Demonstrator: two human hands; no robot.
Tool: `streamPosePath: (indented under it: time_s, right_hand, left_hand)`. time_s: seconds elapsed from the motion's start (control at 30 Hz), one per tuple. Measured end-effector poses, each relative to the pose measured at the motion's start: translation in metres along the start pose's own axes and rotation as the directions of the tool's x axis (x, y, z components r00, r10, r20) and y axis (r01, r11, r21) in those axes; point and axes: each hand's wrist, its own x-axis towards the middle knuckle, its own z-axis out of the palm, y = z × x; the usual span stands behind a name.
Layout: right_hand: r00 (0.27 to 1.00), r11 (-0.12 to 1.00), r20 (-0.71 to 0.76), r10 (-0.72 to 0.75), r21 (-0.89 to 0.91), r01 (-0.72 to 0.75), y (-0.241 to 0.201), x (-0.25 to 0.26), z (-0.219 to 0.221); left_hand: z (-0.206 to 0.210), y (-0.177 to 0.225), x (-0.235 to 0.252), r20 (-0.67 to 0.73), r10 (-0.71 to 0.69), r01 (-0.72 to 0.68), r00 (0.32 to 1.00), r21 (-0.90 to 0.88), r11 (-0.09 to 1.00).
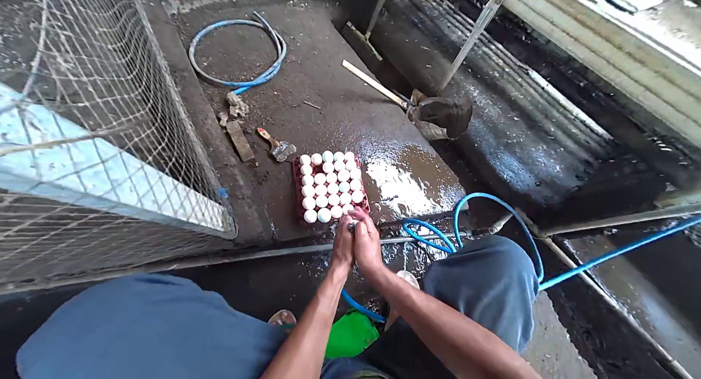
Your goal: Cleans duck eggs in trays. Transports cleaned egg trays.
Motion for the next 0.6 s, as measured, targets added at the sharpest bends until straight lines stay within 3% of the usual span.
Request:
streamPosePath:
  time_s: [0.07,0.13,0.2,0.27,0.33,0.4,0.5,0.6]
  right_hand:
    - [0.997,0.997,-0.028,0.071,0.045,-0.07,-0.002,0.015,-0.002]
    - [0.987,0.984,-0.047,0.155,0.097,-0.15,-0.007,0.021,-0.003]
    - [0.999,0.999,-0.022,0.036,0.022,-0.035,-0.003,0.002,0.0]
    - [1.0,1.0,-0.009,0.015,0.028,-0.015,0.002,0.001,0.0]
    - [0.98,0.968,-0.003,0.2,0.157,-0.197,-0.002,0.026,-0.007]
    - [0.93,0.879,0.015,0.367,0.322,-0.352,-0.003,0.04,-0.013]
    - [0.959,0.912,-0.035,0.281,0.321,-0.255,-0.009,0.022,-0.009]
    - [0.995,0.984,-0.072,0.063,0.169,-0.05,-0.008,0.009,-0.008]
  left_hand:
    - [-0.001,0.003,-0.001,-0.001,-0.103,0.103,0.995,0.025,0.994]
    - [0.002,0.004,-0.002,0.007,-0.096,0.096,0.995,-0.009,0.995]
    - [0.003,-0.003,-0.003,-0.017,0.006,-0.007,1.0,-0.083,0.997]
    - [-0.001,-0.003,-0.004,0.025,-0.072,0.075,0.997,-0.106,0.992]
    - [-0.003,0.002,-0.001,0.088,-0.173,0.178,0.981,-0.051,0.983]
    - [-0.002,0.001,0.0,0.163,-0.142,0.155,0.976,-0.073,0.985]
    - [-0.014,-0.003,0.009,0.193,0.048,-0.027,0.98,-0.112,0.993]
    - [-0.011,-0.002,0.009,0.16,0.048,-0.036,0.986,-0.076,0.996]
